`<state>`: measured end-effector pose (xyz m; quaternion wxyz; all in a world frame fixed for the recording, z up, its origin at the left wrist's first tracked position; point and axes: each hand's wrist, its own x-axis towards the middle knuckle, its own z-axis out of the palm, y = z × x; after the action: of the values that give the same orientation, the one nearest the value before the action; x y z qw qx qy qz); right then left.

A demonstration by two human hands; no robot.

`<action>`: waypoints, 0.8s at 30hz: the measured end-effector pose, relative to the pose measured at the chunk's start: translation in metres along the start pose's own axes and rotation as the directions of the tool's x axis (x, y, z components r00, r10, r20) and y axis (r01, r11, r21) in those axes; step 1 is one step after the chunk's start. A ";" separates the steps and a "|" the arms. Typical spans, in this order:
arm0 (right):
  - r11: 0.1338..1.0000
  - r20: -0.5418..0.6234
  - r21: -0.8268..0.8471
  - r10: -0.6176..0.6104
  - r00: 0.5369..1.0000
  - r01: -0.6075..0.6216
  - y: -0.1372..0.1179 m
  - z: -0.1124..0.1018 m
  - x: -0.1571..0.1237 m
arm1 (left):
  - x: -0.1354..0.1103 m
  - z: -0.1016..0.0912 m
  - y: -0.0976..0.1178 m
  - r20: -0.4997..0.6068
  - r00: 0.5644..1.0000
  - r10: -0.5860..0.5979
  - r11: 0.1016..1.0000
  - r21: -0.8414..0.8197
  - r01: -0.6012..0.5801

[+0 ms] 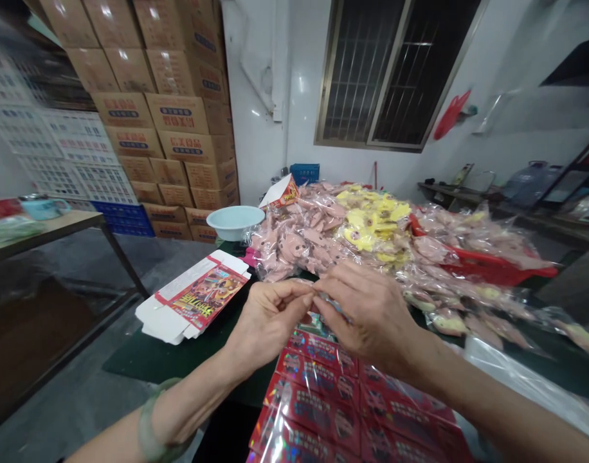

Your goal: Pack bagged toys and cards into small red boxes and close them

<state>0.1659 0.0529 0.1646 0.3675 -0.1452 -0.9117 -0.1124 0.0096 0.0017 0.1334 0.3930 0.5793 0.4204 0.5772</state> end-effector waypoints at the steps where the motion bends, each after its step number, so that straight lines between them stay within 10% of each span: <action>1: 0.999 0.040 -0.048 -0.014 0.999 0.016 0.000 0.000 0.001 | -0.001 0.001 0.001 0.001 0.999 0.038 0.997 0.072 -0.038; 9: 0.996 0.111 -0.069 -0.053 0.992 0.061 0.003 -0.003 0.002 | -0.005 0.006 0.007 0.059 0.972 0.227 0.852 0.473 -0.227; 13: 0.952 0.072 0.239 0.178 0.981 -0.190 0.011 0.004 0.001 | -0.005 0.004 0.003 0.047 0.978 0.203 0.897 0.391 -0.205; 20: 0.696 0.040 0.525 0.555 0.831 -0.490 0.031 0.006 0.001 | -0.007 -0.002 -0.003 0.008 0.986 0.164 0.951 0.265 -0.160; 24: 0.861 -0.017 0.384 0.366 0.930 -0.332 0.014 0.000 -0.002 | -0.006 -0.001 -0.001 0.008 0.987 0.159 0.942 0.297 -0.155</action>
<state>0.1722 0.0659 0.1645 0.4431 -0.2297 -0.8574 0.1259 0.0088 -0.0034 0.1302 0.2510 0.6586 0.4579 0.5418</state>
